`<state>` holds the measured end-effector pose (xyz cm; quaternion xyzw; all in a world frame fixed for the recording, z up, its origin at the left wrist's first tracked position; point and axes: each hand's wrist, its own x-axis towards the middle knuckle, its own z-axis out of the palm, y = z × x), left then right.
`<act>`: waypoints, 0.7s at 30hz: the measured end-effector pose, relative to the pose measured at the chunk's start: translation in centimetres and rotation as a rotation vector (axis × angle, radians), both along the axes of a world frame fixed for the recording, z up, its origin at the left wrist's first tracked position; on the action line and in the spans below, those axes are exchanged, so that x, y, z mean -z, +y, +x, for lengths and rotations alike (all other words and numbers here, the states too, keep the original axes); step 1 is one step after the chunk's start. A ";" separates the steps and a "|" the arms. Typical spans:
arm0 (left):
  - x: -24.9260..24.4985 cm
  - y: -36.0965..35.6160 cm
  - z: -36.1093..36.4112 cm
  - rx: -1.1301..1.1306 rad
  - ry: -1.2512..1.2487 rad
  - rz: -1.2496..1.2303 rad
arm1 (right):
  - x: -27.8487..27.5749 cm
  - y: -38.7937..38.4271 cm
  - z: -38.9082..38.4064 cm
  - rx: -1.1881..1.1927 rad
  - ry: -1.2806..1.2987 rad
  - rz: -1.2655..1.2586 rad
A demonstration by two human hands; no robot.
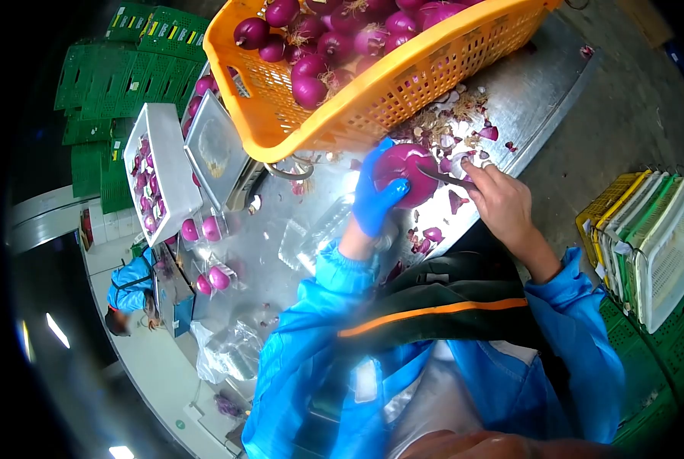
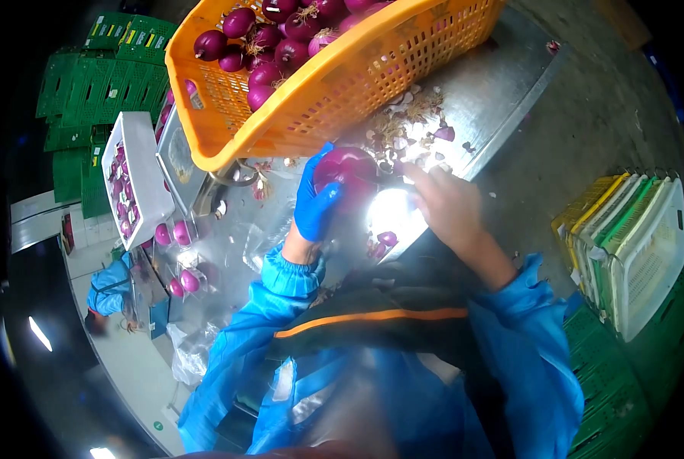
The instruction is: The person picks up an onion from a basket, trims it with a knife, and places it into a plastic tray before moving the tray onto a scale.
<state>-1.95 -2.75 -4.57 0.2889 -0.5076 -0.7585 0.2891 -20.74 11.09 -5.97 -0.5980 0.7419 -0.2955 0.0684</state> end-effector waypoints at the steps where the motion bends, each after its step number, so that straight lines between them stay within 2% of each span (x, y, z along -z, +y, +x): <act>1: -0.2 0.1 0.0 -0.002 -0.010 -0.012 | 0.0 0.0 0.0 0.001 0.020 -0.001; 7: -0.6 0.6 0.4 -0.024 -0.101 -0.051 | 0.6 0.2 0.5 0.083 0.011 0.015; 10: -1.0 0.9 0.5 -0.025 -0.090 -0.008 | 2.2 0.1 1.4 0.103 -0.178 -0.006; 13: -0.3 1.2 1.0 0.073 -0.123 -0.104 | 2.2 -1.3 -0.4 0.323 -0.751 0.364; 15: -0.3 1.8 0.8 0.082 -0.150 -0.133 | 2.2 -1.5 -0.4 0.229 -0.764 0.321; 16: -0.1 1.8 0.9 0.068 -0.119 -0.040 | 2.3 -1.3 -0.2 0.186 -0.773 0.301; 17: 0.0 1.4 0.7 0.056 -0.083 0.051 | 2.2 -1.4 0.0 0.140 -1.086 0.206; 18: 0.1 1.2 0.4 0.044 -0.043 0.138 | 1.1 -1.6 0.2 0.103 -1.061 0.161; 20: -0.2 1.0 0.4 0.079 -0.032 0.161 | -1.5 -2.1 1.0 0.032 -1.019 0.072; 21: -0.3 1.1 0.4 0.098 -0.023 0.181 | -0.7 -2.6 1.4 0.020 -0.787 -0.148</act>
